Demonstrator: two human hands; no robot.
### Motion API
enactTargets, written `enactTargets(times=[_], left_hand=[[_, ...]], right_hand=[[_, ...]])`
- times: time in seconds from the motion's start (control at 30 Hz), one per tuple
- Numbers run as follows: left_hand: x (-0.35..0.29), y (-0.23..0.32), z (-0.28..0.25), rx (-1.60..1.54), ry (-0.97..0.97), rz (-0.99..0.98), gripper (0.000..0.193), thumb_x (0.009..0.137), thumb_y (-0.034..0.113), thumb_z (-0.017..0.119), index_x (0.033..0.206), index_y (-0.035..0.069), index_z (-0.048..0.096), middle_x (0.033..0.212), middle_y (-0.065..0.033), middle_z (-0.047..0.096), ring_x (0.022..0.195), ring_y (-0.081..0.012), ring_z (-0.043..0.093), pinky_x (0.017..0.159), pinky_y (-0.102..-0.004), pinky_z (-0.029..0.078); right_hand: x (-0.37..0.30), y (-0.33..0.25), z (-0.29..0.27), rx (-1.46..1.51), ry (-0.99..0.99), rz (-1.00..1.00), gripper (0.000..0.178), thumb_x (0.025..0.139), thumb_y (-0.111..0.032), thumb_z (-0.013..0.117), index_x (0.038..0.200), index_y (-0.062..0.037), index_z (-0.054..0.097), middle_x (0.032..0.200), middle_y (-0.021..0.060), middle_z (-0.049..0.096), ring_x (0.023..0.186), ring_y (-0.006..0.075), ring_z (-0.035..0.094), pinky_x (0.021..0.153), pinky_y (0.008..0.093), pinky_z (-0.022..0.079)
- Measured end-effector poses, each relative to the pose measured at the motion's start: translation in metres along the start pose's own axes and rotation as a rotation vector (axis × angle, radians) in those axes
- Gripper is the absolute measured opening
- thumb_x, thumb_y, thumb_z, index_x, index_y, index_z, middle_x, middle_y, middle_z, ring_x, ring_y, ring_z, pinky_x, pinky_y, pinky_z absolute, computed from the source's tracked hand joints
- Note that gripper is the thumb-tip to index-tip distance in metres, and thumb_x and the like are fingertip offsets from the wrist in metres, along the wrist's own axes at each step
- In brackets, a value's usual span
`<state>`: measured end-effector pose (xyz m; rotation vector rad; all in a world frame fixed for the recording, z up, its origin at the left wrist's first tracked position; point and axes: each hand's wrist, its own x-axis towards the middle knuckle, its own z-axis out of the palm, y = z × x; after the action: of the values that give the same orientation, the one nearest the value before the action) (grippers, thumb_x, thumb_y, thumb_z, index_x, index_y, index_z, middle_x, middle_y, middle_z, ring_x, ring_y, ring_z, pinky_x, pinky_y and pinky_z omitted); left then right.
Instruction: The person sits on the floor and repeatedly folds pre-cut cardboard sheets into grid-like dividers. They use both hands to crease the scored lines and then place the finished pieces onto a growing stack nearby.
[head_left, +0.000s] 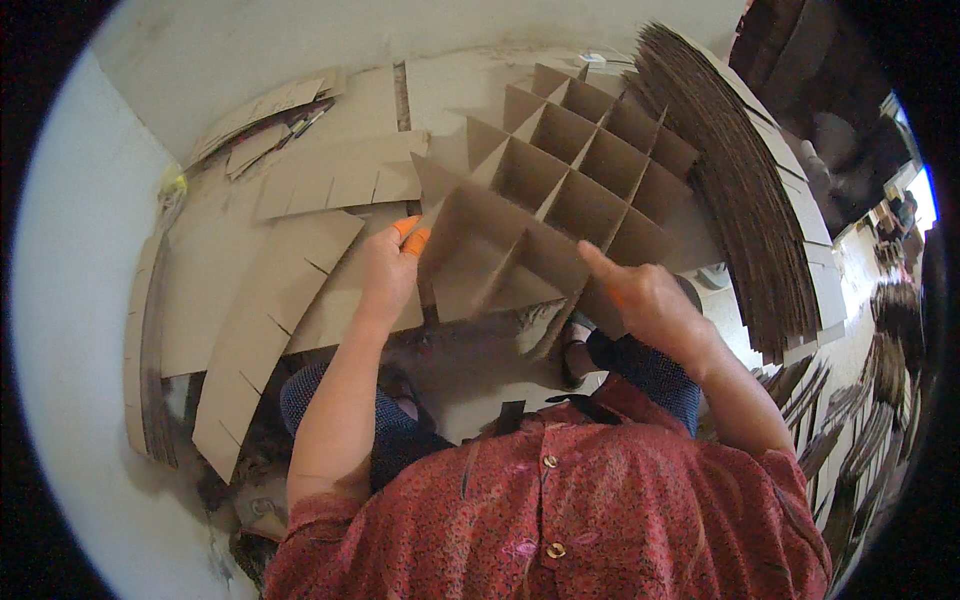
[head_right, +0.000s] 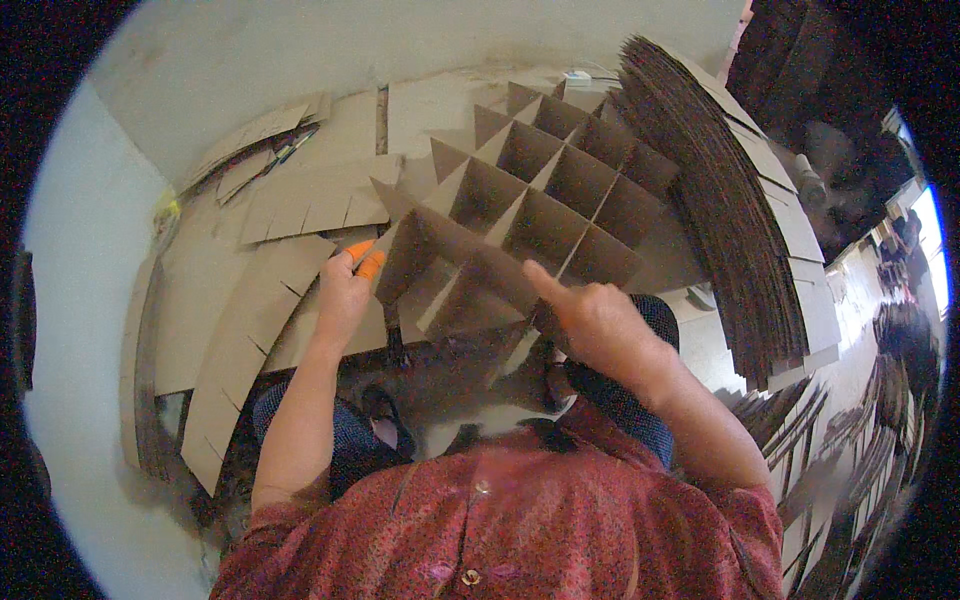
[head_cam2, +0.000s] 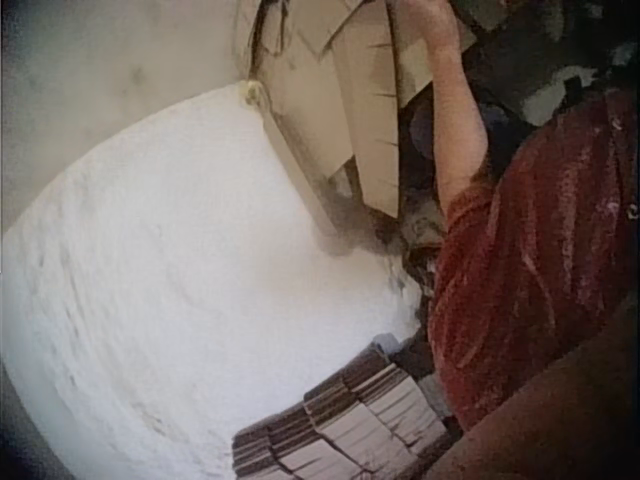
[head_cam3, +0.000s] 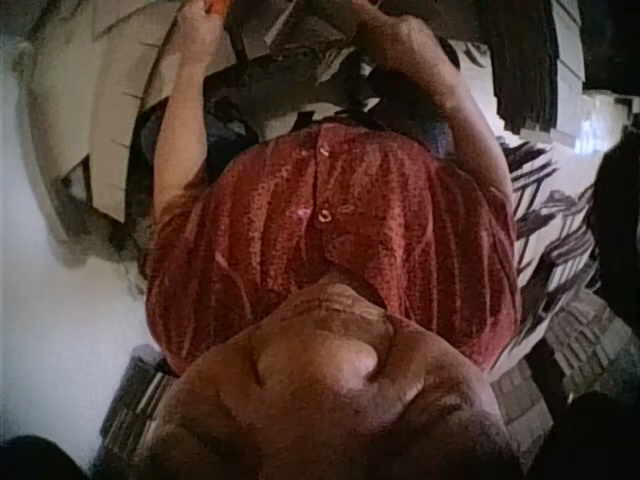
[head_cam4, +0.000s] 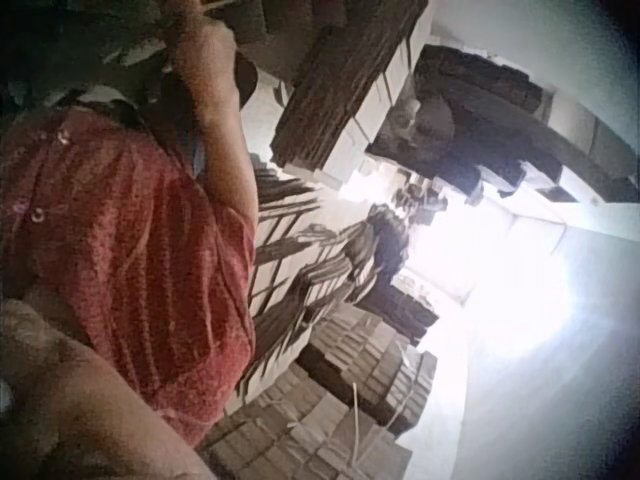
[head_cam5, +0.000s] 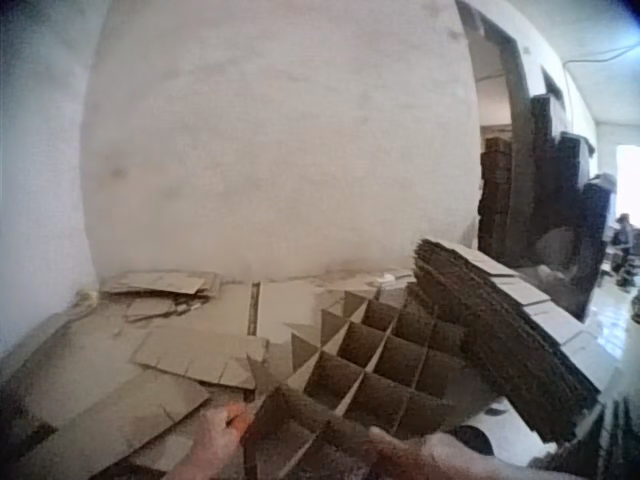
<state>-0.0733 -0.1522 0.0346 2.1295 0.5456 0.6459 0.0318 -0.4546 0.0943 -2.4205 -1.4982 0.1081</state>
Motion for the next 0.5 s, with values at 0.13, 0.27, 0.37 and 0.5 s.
enactTargets(times=[0.13, 0.27, 0.37, 0.5], left_hand=[[0.002, 0.012, 0.001, -0.067, -0.018, 0.045, 0.038, 0.087, 0.016, 0.066, 0.118, -0.005, 0.059, 0.094, -0.0140, 0.067, 0.079, -0.0126, 0.059, 0.072, -0.0254, 0.047], [-0.002, 0.009, 0.005, -0.279, 0.034, 0.027, 0.047, 0.092, 0.024, 0.061, 0.128, -0.004, 0.050, 0.110, -0.0126, 0.064, 0.093, -0.0133, 0.059, 0.085, -0.0251, 0.045], [-0.011, 0.013, 0.017, -0.302, -0.025, 0.029, 0.052, 0.096, 0.032, 0.053, 0.134, -0.002, 0.045, 0.117, -0.0105, 0.061, 0.098, -0.0124, 0.057, 0.088, -0.0247, 0.043], [-0.032, 0.026, 0.042, -0.402, -0.316, 0.022, 0.061, 0.097, 0.045, 0.045, 0.141, 0.004, 0.036, 0.130, -0.0080, 0.053, 0.097, -0.0126, 0.053, 0.087, -0.0240, 0.041]], right_hand=[[0.001, 0.004, 0.030, -0.030, -0.013, -0.012, 0.069, 0.078, -0.010, 0.062, 0.140, -0.0045, 0.032, 0.089, 0.0212, 0.064, 0.075, 0.0392, 0.063, 0.066, 0.0470, 0.051], [-0.001, 0.010, 0.012, 0.029, 0.391, -0.040, 0.069, 0.082, -0.032, 0.068, 0.136, -0.0008, 0.038, 0.114, 0.0252, 0.058, 0.104, 0.0417, 0.056, 0.085, 0.0454, 0.048], [0.006, 0.047, 0.001, -0.314, 0.659, 0.143, 0.072, 0.082, -0.042, 0.067, 0.131, 0.0028, 0.041, 0.116, 0.0275, 0.057, 0.108, 0.0430, 0.055, 0.087, 0.0450, 0.047], [0.024, 0.031, -0.006, 0.255, 0.101, 0.539, 0.082, 0.079, -0.058, 0.064, 0.126, 0.0065, 0.043, 0.103, 0.0283, 0.062, 0.095, 0.0466, 0.060, 0.080, 0.0456, 0.049]])
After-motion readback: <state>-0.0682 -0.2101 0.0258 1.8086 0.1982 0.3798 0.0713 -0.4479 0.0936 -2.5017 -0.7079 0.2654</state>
